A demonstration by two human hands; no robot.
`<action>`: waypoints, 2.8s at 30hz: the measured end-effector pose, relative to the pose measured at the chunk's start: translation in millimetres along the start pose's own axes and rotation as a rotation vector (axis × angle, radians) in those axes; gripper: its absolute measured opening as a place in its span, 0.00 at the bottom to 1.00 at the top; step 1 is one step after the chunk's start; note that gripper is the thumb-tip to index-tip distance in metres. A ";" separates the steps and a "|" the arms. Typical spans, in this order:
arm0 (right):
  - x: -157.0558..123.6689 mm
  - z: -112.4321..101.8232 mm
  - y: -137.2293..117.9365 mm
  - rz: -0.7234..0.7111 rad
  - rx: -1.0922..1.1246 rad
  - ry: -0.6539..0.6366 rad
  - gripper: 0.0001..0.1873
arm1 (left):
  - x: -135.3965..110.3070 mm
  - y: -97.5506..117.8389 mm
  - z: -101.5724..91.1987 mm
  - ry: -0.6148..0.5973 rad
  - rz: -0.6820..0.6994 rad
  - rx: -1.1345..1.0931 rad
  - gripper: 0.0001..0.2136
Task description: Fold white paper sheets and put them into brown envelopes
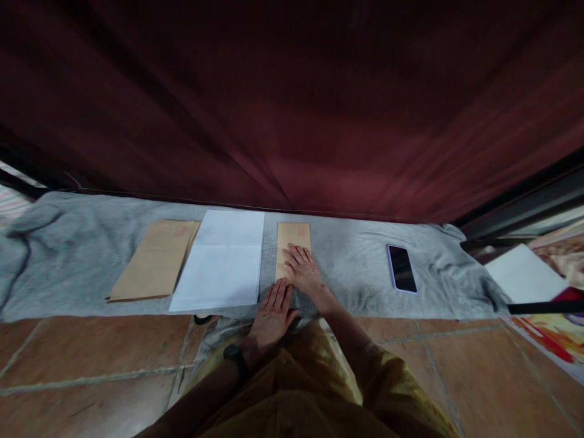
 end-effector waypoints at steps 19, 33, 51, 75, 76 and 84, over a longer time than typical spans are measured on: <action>-109.2 -21.1 -30.7 -0.009 0.119 -0.014 0.27 | -0.1 -0.6 -1.6 -0.025 -0.013 -0.053 0.26; -117.8 -24.6 -21.6 0.132 0.051 0.018 0.25 | 3.0 5.4 -7.5 -0.014 0.032 -0.010 0.27; -126.2 -19.7 -16.0 0.193 0.020 0.075 0.26 | 7.6 17.0 5.1 -0.191 0.153 0.050 0.31; -137.6 -24.0 -1.2 0.256 -0.016 0.136 0.27 | -9.8 -3.6 10.7 -0.208 0.071 0.050 0.35; -137.7 -24.1 -1.1 0.257 -0.013 0.137 0.27 | -10.0 -4.3 11.5 -0.204 0.068 0.048 0.35; -139.1 -32.3 1.0 0.296 0.008 0.139 0.26 | -14.9 -11.0 15.0 -0.145 0.011 0.004 0.36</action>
Point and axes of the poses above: each hand's wrist, its own x-axis towards the middle knuckle, its own z-axis out of the palm, y = z × x, the point moved 10 cm from there along x, towards the middle knuckle, and after that the axes turned 3 degrees about z, right-handed, at the moved point
